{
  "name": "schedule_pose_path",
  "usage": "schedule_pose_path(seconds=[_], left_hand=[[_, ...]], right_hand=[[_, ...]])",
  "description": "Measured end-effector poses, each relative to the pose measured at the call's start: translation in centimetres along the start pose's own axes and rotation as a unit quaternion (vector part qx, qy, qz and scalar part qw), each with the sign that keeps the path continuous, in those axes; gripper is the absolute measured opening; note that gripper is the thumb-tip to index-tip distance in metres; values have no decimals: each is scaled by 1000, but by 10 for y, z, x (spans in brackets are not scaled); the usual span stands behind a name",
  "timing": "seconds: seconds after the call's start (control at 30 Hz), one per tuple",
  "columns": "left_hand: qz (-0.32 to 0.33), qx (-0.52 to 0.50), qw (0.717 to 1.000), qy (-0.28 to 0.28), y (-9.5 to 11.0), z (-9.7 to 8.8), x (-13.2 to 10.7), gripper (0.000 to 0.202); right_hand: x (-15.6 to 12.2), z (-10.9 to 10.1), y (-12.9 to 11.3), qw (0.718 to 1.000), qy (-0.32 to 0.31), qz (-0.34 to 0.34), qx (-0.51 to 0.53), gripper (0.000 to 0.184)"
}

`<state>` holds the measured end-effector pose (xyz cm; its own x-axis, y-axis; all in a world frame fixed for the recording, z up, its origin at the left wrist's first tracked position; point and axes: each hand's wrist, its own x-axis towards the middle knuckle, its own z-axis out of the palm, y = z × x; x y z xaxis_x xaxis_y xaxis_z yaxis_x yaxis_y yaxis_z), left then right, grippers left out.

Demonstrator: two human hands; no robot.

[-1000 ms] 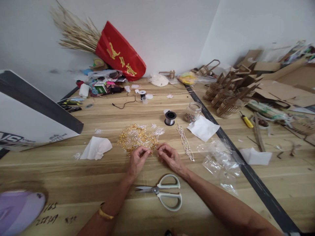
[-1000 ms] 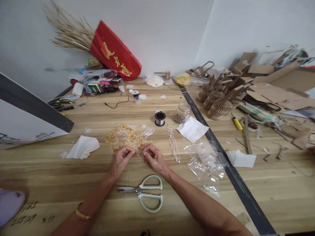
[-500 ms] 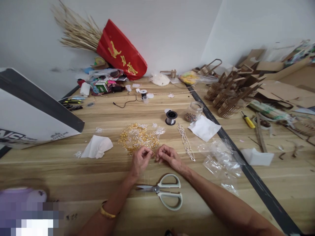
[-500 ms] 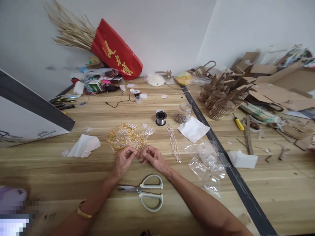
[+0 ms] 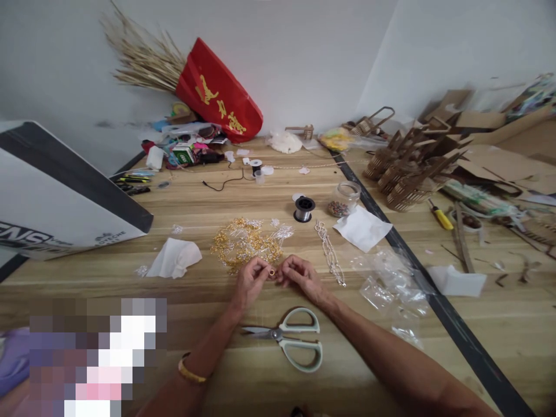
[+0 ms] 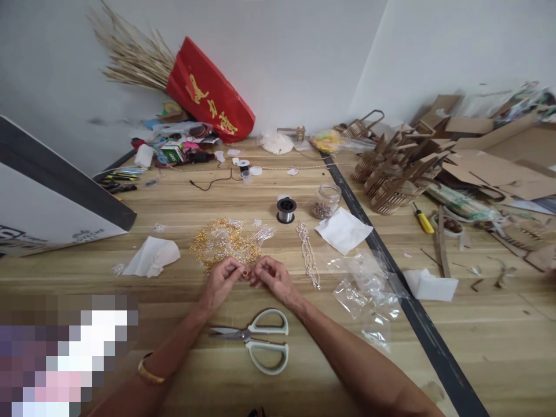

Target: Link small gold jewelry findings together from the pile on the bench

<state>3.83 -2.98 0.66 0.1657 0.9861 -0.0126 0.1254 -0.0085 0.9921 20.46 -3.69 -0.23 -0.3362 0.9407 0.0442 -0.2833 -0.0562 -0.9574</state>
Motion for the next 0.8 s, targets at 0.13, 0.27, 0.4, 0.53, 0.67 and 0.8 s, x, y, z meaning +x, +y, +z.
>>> schedule_pose_path(seconds=[0.13,0.27,0.4,0.53,0.67,0.8], left_hand=[[17,10,1000,7,-5,-1,2,18],[32,36,999,-1,-9,-2,3,14],[41,33,998,-19,-11,-3,3,9],[42,13,999,-24,-12,-2,4,7],[27,2,999,-33,-12,-3,4,6],[14,7,999,-32,-13,-6,5,6]], right_hand=[[0,0,0,999,12,3,-31,33],[-1,1,0,997,28,0,-72,34],[-2,1,1,996,38,-11,-81,35],[-3,2,1,996,38,-8,-82,34],[-3,3,-3,996,36,-5,-80,34],[-1,2,-5,994,46,3,-96,35]])
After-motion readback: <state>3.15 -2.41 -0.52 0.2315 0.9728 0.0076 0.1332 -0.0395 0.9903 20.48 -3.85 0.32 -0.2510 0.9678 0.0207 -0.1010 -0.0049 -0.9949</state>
